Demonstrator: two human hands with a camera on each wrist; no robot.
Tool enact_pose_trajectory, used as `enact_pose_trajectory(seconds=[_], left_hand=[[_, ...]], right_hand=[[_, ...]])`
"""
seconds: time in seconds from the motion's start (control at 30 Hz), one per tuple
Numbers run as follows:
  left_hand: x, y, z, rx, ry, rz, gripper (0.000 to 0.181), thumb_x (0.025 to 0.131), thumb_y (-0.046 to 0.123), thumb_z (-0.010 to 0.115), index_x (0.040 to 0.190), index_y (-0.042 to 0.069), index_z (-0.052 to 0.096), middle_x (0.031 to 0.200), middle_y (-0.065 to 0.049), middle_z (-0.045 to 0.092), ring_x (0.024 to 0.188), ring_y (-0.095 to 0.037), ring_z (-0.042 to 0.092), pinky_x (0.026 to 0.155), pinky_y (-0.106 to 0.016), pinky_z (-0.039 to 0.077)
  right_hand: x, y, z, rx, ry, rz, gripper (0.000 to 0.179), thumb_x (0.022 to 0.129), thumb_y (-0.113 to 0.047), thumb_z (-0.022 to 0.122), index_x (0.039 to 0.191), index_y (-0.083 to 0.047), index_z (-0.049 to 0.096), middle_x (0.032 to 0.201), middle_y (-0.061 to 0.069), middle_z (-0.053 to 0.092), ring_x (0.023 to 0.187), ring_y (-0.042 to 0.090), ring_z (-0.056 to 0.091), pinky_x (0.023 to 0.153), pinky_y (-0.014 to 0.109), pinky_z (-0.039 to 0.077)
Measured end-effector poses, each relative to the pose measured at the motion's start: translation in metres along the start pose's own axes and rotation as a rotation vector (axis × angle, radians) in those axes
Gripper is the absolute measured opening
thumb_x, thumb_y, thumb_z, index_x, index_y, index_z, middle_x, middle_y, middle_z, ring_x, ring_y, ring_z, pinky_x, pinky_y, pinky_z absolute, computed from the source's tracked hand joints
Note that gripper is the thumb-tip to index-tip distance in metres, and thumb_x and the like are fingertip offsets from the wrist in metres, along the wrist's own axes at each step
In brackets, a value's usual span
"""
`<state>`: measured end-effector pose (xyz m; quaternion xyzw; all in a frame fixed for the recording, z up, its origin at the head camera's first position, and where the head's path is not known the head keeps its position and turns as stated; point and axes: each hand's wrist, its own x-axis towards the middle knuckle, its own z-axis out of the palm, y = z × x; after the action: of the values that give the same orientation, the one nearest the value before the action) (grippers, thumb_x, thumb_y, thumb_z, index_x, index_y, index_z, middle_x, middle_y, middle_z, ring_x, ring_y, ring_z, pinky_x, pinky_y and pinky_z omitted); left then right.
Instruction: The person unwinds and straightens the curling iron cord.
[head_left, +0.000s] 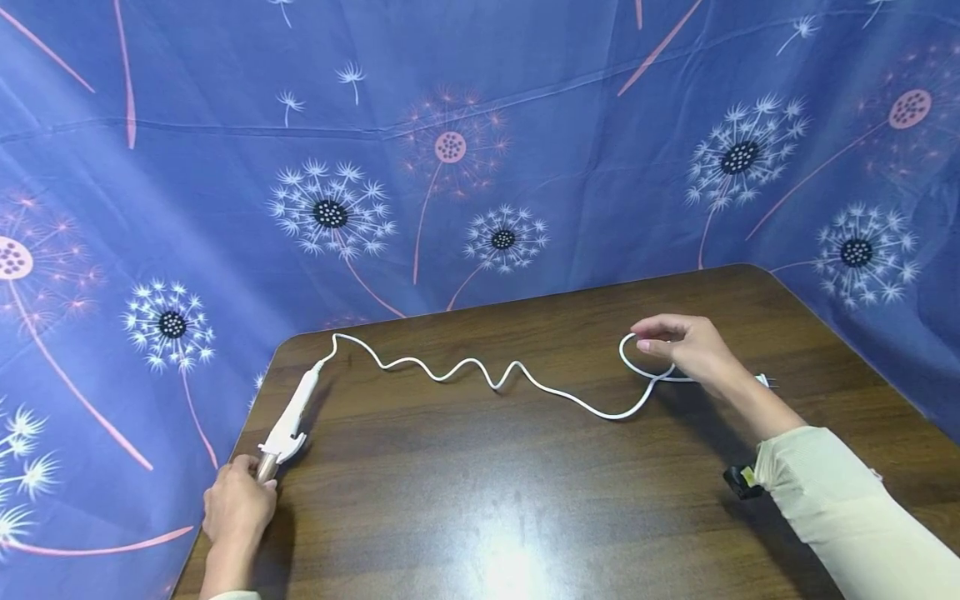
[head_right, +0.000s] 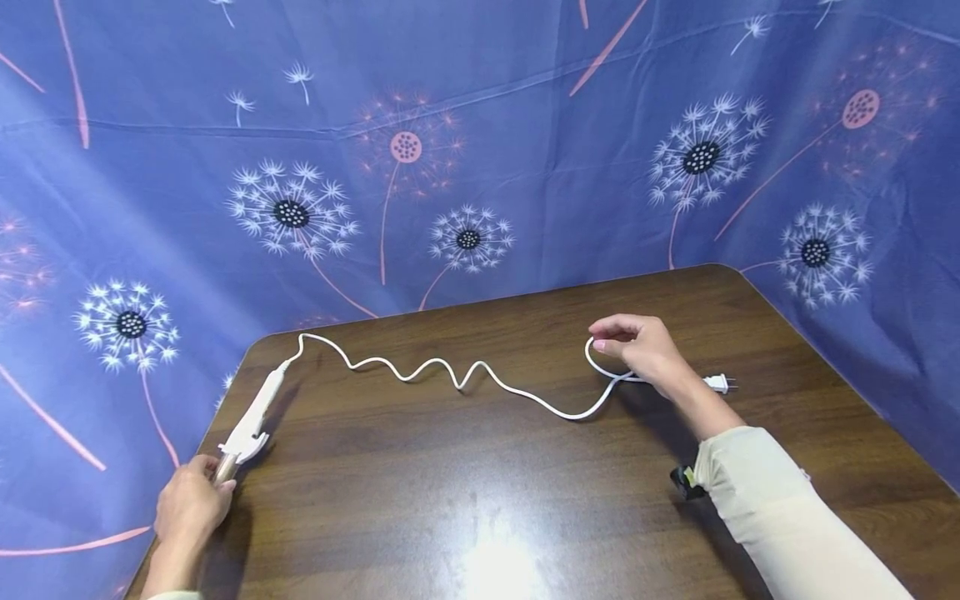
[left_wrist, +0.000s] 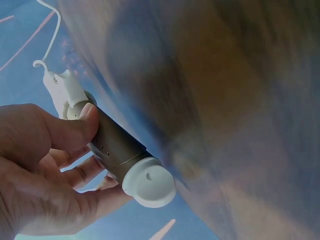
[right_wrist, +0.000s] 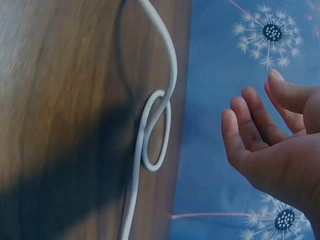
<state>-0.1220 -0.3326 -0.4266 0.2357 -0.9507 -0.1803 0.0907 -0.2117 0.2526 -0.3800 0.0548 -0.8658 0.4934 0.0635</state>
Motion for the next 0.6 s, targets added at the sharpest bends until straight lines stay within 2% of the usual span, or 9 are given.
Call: enact_pose_trajectory(seconds=[0.23,0.47,0.6], left_hand=[[0.003,-0.004,0.001,0.028,-0.03,0.004,0.039,0.073,0.013,0.064,0.107,0.003,0.05,0.097,-0.024,0.048,0.089,-0.053,0.041,0.055,-0.057,0.037],[0.005,-0.003,-0.001,0.061,-0.061,-0.009,0.039,0.073,0.016,0.064,0.107,0.002,0.05,0.094,-0.025,0.047,0.088,-0.055,0.042,0.055,-0.056,0.038],[0.006,-0.007,-0.003,0.074,-0.075,-0.015,0.039,0.073,0.016,0.064,0.106,0.002,0.051,0.093,-0.027,0.048,0.088,-0.056,0.042,0.055,-0.055,0.037]], right_hand=[[-0.004,0.013,-0.009,-0.116,0.049,-0.072,0.032,0.075,-0.01,0.067,0.107,-0.005,0.061,0.095,0.015,0.064,0.078,0.014,0.062,0.061,0.017,0.045],[-0.01,0.023,-0.017,-0.232,0.08,-0.083,0.04,0.074,-0.006,0.068,0.112,-0.014,0.06,0.093,0.01,0.065,0.077,0.024,0.062,0.058,0.019,0.046],[-0.011,0.027,-0.019,-0.248,0.072,-0.091,0.042,0.074,-0.009,0.069,0.114,-0.017,0.059,0.091,0.01,0.065,0.076,0.022,0.062,0.059,0.016,0.045]])
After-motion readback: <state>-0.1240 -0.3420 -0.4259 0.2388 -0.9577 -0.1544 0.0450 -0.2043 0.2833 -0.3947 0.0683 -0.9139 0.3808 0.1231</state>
